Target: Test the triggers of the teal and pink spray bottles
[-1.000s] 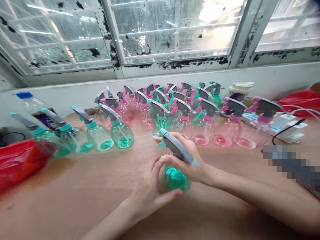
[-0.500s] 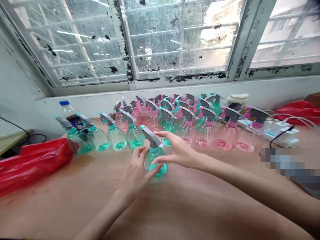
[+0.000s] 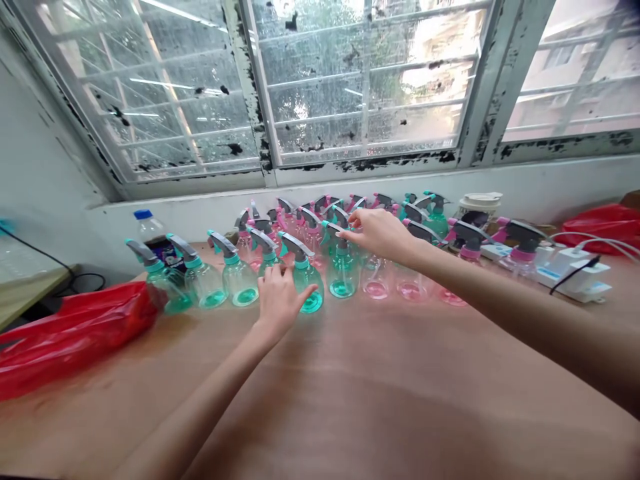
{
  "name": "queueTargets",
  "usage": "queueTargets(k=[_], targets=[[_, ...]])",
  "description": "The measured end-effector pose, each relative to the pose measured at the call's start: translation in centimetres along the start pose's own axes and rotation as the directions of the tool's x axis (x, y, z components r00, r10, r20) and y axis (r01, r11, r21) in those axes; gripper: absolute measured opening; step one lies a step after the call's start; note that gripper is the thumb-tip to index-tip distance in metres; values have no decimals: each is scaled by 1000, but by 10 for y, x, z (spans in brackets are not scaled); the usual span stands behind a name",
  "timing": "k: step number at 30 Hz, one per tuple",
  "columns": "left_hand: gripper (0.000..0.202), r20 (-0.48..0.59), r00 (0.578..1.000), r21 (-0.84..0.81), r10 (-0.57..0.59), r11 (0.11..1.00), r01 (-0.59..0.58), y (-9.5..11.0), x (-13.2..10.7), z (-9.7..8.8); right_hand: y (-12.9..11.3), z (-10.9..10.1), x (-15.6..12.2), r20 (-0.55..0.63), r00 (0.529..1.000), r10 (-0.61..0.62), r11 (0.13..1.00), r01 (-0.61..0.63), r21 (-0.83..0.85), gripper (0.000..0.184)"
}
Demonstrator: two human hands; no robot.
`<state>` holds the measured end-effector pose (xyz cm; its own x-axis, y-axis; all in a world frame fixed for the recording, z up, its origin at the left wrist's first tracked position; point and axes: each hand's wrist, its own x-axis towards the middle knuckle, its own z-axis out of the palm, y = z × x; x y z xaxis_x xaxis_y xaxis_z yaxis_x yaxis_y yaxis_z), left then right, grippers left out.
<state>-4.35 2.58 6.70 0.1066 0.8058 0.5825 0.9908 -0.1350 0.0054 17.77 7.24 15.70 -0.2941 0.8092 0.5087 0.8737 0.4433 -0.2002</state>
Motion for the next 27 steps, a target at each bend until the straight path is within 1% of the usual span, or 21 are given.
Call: queueTargets(k=[5, 10, 15, 17, 19, 23, 25, 27], targets=[[57, 25, 999, 80, 27, 996, -29, 2, 14, 2, -10, 15, 18, 107, 993, 59, 992, -46, -118, 47], [62, 52, 998, 148, 23, 989, -31, 3, 25, 4, -13, 23, 24, 162, 984, 77, 983, -48, -178, 41], [68, 79, 997, 179, 7, 984, -22, 5, 27, 4, -9, 24, 18, 172, 982, 82, 976, -44, -212, 39], [68, 75, 997, 170, -8, 985, -5, 6, 22, -1, -9, 21, 13, 171, 982, 78, 973, -39, -226, 38], [64, 47, 999, 140, -16, 990, 9, 7, 12, -8, -10, 16, 7, 174, 982, 71, 971, -29, -237, 37], [54, -17, 999, 21, 28, 999, -27, 6, -18, -20, -15, 5, -6, 187, 981, 43, 968, 5, -249, 37], [52, 18, 999, -95, 43, 995, -41, 8, -33, -23, -17, -1, -13, 196, 980, 29, 970, 20, -241, 38], [53, 111, 992, -250, 53, 968, -24, 12, -46, -22, -19, -7, -22, 200, 980, 15, 974, 31, -225, 38]])
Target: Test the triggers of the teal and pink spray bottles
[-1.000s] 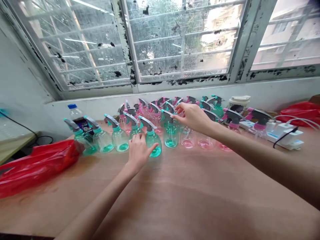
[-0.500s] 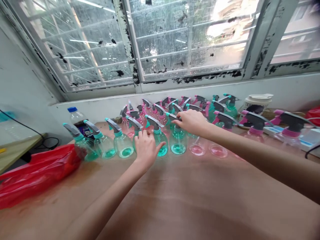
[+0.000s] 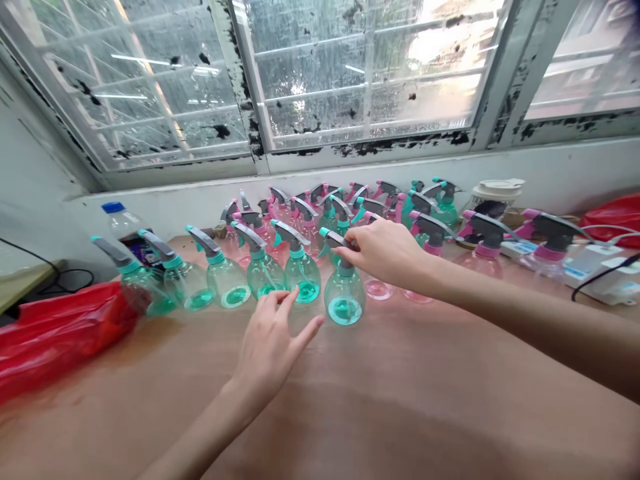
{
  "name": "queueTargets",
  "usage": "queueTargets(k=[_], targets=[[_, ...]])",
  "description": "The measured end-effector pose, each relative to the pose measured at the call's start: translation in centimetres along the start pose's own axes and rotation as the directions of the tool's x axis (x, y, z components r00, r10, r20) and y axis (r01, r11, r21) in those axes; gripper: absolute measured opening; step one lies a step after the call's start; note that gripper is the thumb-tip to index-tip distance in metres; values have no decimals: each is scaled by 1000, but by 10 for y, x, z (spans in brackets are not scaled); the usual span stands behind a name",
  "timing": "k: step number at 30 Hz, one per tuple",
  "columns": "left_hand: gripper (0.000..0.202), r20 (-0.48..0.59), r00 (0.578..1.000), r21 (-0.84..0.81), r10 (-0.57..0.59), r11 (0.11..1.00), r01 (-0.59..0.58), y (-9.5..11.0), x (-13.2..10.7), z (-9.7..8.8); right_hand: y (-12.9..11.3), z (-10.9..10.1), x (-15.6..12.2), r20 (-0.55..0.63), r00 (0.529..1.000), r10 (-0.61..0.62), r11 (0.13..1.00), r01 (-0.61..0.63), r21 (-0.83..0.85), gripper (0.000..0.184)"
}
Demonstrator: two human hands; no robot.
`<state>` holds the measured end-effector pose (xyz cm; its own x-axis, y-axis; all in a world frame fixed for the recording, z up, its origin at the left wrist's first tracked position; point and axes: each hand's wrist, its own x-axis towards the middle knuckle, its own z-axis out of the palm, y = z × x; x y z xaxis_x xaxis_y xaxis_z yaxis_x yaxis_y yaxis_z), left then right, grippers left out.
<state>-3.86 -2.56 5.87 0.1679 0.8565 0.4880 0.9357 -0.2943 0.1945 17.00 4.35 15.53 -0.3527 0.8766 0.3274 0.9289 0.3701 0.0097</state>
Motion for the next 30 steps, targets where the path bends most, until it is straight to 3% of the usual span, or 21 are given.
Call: queueTargets(k=[4, 8, 12, 14, 16, 19, 23, 30], targets=[[72, 191, 981, -272, -14, 960, 67, 15, -16, 9, -2, -9, -27, 2, 999, -33, 998, 33, 51, 36], [93, 271, 962, -431, 42, 899, 82, 36, -23, 15, -9, -20, -58, 8, 997, -79, 987, 77, 139, 31], [75, 280, 955, -551, 95, 831, 79, 58, -28, 14, -5, -29, -80, 25, 991, -132, 972, 124, 200, 28], [66, 286, 952, -593, 112, 801, 83, 67, -31, 13, 6, -31, -87, 38, 972, -234, 937, 214, 278, 29], [65, 290, 950, -612, 118, 786, 90, 73, -35, 12, 21, -27, -92, 54, 920, -388, 847, 333, 413, 38], [69, 311, 942, -625, 125, 774, 104, 79, -39, 14, 42, -14, -100, 51, 876, -479, 703, 348, 620, 61], [75, 293, 942, -647, 166, 760, 67, 86, -42, 25, 50, 9, -110, -15, 915, -402, 593, 273, 758, 68], [87, 177, 945, -720, 275, 691, -66, 105, -36, 45, 33, 35, -114, -144, 974, -177, 297, 193, 935, 38]])
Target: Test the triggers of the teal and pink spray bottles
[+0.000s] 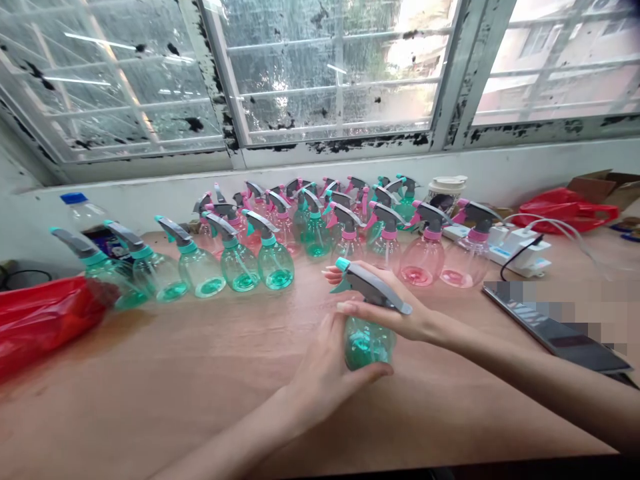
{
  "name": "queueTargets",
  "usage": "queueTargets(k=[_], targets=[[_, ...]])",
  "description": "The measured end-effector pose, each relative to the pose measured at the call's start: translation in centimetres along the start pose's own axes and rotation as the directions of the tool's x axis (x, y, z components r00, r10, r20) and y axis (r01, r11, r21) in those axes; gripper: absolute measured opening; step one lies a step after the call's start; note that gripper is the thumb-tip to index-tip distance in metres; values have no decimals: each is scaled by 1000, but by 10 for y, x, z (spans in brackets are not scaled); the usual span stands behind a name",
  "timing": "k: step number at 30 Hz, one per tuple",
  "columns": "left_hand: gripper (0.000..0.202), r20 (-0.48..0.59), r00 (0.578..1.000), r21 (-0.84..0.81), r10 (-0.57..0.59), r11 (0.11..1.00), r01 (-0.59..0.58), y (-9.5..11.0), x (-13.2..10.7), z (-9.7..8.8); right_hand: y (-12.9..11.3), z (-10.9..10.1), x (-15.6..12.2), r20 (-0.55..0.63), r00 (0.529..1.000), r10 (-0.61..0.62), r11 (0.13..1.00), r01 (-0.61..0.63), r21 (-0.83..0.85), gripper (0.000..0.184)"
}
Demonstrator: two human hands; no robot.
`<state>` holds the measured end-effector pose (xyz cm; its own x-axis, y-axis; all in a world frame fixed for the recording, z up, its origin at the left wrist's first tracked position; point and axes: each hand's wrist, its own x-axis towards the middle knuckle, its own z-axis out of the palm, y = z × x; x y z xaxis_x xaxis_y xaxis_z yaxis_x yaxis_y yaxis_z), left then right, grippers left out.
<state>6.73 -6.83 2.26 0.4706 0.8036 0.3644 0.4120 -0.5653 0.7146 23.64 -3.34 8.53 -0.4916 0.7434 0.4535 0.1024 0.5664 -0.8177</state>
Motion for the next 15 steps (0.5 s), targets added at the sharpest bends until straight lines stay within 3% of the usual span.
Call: queueTargets(k=[4, 8, 12, 15], targets=[[94, 82, 996, 38, 38, 998, -41, -9, 8, -5, 12, 3, 1, -106, 994, -6, 998, 12, 54, 23], [102, 211, 975, 219, 71, 969, -118, -36, 10, -24, 22, 0, 4, -117, 992, -51, 997, 57, 50, 16], [97, 290, 957, 419, -3, 899, -124, -67, 10, -46, 26, -1, 11, -107, 994, -39, 995, 49, 91, 15], [88, 297, 952, 500, -75, 862, -88, -78, 11, -55, 31, -1, 19, -113, 991, -74, 993, 84, 84, 18]])
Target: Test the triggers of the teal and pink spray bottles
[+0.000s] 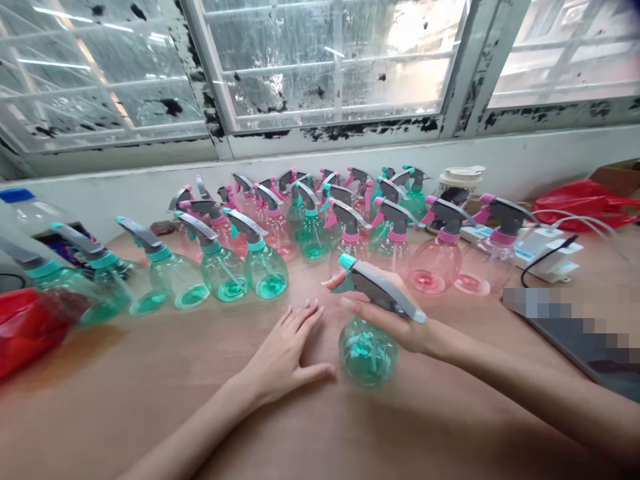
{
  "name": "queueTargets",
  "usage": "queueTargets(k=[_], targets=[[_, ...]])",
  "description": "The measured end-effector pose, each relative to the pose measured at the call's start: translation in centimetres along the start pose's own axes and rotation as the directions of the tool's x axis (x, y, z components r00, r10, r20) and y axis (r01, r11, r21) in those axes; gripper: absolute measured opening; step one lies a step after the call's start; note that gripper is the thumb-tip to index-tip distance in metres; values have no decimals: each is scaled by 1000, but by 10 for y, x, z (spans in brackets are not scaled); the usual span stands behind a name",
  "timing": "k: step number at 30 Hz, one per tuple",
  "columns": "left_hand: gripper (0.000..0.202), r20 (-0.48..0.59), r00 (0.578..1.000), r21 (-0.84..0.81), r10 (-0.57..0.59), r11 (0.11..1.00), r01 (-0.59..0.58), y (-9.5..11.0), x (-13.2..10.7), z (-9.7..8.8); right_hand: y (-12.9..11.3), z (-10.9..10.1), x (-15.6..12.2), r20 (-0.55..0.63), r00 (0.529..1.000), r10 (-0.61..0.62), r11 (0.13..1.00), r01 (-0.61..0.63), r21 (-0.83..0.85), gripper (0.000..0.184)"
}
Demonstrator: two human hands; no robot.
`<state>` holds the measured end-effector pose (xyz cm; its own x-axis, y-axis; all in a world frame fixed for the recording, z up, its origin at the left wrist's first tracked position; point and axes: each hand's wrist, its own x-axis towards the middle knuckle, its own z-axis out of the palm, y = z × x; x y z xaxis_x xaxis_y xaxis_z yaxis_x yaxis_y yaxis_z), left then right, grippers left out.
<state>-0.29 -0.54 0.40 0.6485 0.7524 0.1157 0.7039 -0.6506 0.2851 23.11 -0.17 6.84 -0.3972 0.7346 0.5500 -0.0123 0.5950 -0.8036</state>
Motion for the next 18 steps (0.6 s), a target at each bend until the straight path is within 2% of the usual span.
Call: queueTargets(k=[5, 13, 18], targets=[[79, 10, 999, 37, -36, 999, 36, -1, 1, 0, 9, 1, 8, 4, 999, -35, 999, 35, -30, 24], [65, 7, 1000, 7, -29, 1000, 28, 0, -1, 0, 4, 3, 8, -11, 998, -66, 992, 64, -113, 16], [65, 15, 999, 10, -31, 999, 31, 3, -1, -2, 0, 3, 9, 2, 997, -72, 985, 71, -159, 14]])
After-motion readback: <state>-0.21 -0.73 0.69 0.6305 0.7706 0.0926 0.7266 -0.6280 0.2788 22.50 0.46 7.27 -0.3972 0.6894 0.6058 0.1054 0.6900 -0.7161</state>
